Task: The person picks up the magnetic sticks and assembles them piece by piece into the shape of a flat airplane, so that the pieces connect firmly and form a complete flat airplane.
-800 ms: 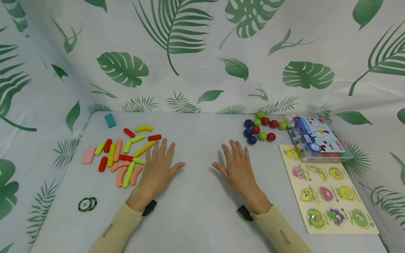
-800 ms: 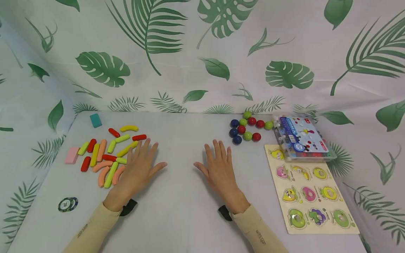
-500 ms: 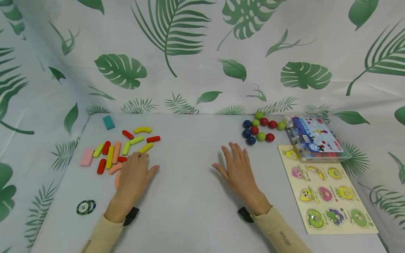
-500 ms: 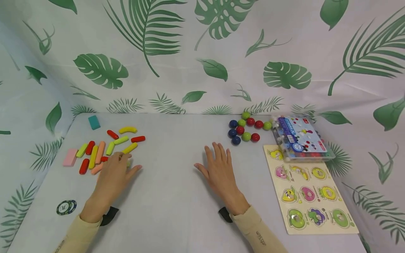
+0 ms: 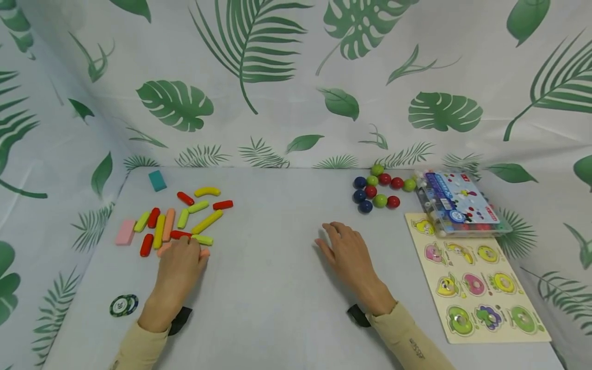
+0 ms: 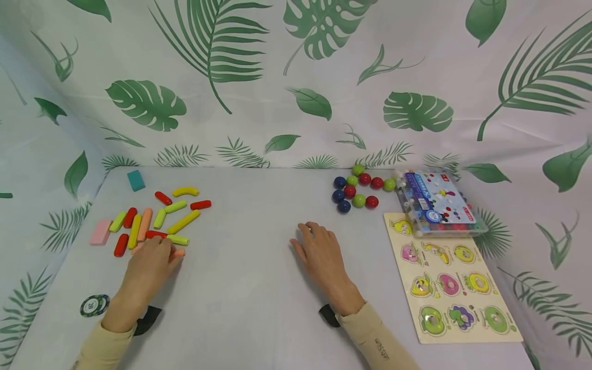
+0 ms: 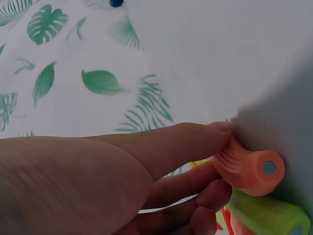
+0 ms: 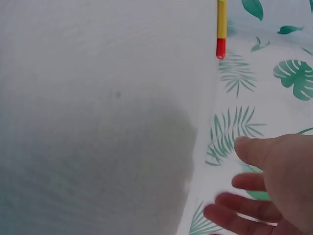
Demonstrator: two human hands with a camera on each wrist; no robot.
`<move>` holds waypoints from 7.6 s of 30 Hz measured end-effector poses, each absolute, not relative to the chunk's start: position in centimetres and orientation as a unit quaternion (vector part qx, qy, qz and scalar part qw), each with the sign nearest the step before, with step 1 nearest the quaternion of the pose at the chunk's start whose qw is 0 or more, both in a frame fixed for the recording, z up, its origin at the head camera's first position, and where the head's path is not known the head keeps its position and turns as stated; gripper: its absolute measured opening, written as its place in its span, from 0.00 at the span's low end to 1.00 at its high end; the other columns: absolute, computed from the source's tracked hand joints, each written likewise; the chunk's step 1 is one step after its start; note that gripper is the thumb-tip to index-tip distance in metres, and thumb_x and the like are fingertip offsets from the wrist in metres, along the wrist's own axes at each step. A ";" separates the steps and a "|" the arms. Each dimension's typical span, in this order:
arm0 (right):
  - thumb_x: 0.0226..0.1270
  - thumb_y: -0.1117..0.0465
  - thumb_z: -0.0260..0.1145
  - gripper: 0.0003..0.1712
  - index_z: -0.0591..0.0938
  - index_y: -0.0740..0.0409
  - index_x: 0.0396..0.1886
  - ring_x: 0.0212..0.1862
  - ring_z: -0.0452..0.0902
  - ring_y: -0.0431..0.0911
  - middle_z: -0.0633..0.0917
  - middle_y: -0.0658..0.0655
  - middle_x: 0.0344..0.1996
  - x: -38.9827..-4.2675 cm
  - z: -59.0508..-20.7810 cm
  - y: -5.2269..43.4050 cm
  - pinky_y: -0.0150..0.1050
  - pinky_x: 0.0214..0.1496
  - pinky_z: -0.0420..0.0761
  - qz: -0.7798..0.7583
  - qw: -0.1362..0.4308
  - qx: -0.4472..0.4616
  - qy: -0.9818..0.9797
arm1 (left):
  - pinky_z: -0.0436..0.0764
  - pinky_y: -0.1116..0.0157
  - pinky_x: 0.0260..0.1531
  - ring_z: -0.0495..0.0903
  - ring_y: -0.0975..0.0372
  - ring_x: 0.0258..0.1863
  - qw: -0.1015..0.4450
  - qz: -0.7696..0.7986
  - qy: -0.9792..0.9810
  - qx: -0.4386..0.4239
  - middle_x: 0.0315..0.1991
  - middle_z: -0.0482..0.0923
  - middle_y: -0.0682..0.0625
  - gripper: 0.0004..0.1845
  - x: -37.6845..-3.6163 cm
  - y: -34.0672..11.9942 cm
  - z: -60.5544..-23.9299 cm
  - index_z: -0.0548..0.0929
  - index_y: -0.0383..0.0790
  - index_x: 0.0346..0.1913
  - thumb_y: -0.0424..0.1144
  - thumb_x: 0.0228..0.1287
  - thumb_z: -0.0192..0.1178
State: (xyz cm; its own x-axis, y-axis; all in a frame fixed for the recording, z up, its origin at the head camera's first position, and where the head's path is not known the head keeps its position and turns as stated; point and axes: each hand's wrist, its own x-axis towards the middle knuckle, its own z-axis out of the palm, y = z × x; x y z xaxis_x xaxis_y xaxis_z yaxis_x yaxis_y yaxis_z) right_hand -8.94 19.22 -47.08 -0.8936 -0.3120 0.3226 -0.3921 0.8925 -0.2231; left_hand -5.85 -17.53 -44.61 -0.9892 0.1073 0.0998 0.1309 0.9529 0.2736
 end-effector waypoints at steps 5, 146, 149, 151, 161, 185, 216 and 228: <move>0.71 0.53 0.69 0.16 0.85 0.60 0.50 0.41 0.85 0.52 0.88 0.58 0.41 -8.9 -46.9 19.3 0.48 0.45 0.83 0.140 0.190 0.215 -0.948 | 0.75 0.62 0.21 0.73 0.54 0.21 0.070 -0.128 -0.984 -0.103 0.21 0.73 0.43 0.17 -6.3 -15.7 -45.1 0.76 0.32 0.28 0.37 0.56 0.77; 0.64 0.59 0.74 0.10 0.86 0.58 0.40 0.35 0.77 0.43 0.83 0.52 0.33 -14.0 -47.8 10.1 0.38 0.38 0.80 0.178 0.050 0.346 -0.920 | 0.65 0.69 0.19 0.67 0.62 0.19 -0.030 -0.316 -0.945 -0.075 0.18 0.68 0.51 0.16 -8.7 -12.0 -47.0 0.77 0.34 0.29 0.42 0.68 0.66; 0.65 0.59 0.74 0.09 0.86 0.58 0.40 0.36 0.77 0.43 0.83 0.52 0.34 -14.0 -47.7 10.3 0.38 0.39 0.80 0.181 0.045 0.340 -0.922 | 0.66 0.69 0.20 0.68 0.62 0.20 -0.029 -0.320 -0.944 -0.078 0.19 0.70 0.51 0.15 -8.6 -12.1 -46.8 0.76 0.36 0.28 0.41 0.66 0.67; 0.65 0.58 0.74 0.09 0.86 0.58 0.40 0.36 0.77 0.43 0.83 0.52 0.34 -14.1 -47.6 10.4 0.38 0.39 0.80 0.182 0.045 0.337 -0.923 | 0.67 0.69 0.20 0.68 0.62 0.20 -0.026 -0.323 -0.943 -0.076 0.19 0.71 0.52 0.14 -8.6 -12.1 -46.7 0.75 0.37 0.30 0.40 0.66 0.68; 0.66 0.57 0.73 0.09 0.86 0.58 0.39 0.35 0.76 0.43 0.83 0.51 0.33 -14.3 -47.7 10.6 0.39 0.39 0.79 0.183 0.045 0.334 -0.924 | 0.77 0.65 0.32 0.73 0.62 0.31 0.065 -0.320 -0.934 -0.148 0.34 0.77 0.48 0.15 -8.8 -12.4 -46.6 0.84 0.37 0.42 0.38 0.55 0.77; 0.66 0.57 0.74 0.08 0.86 0.58 0.37 0.34 0.75 0.42 0.81 0.51 0.31 -14.2 -47.9 10.7 0.38 0.38 0.79 0.202 0.050 0.322 -0.923 | 0.69 0.68 0.22 0.70 0.61 0.20 -0.058 -0.316 -0.947 -0.026 0.21 0.70 0.49 0.20 -8.9 -13.7 -46.5 0.78 0.36 0.25 0.48 0.69 0.65; 0.66 0.60 0.73 0.09 0.86 0.59 0.42 0.35 0.75 0.43 0.82 0.53 0.34 -14.1 -48.0 9.5 0.37 0.38 0.78 0.188 0.056 0.366 -0.910 | 0.65 0.69 0.18 0.67 0.62 0.18 -0.038 -0.314 -0.947 -0.056 0.19 0.67 0.51 0.21 -8.3 -11.5 -47.6 0.75 0.41 0.21 0.48 0.65 0.70; 0.67 0.59 0.73 0.09 0.87 0.57 0.43 0.38 0.78 0.43 0.84 0.52 0.38 -14.1 -48.0 8.9 0.38 0.42 0.80 0.212 0.062 0.396 -0.892 | 0.67 0.69 0.22 0.67 0.62 0.22 -0.001 -0.315 -0.946 -0.073 0.27 0.71 0.49 0.17 -8.8 -11.5 -47.9 0.80 0.36 0.40 0.48 0.66 0.68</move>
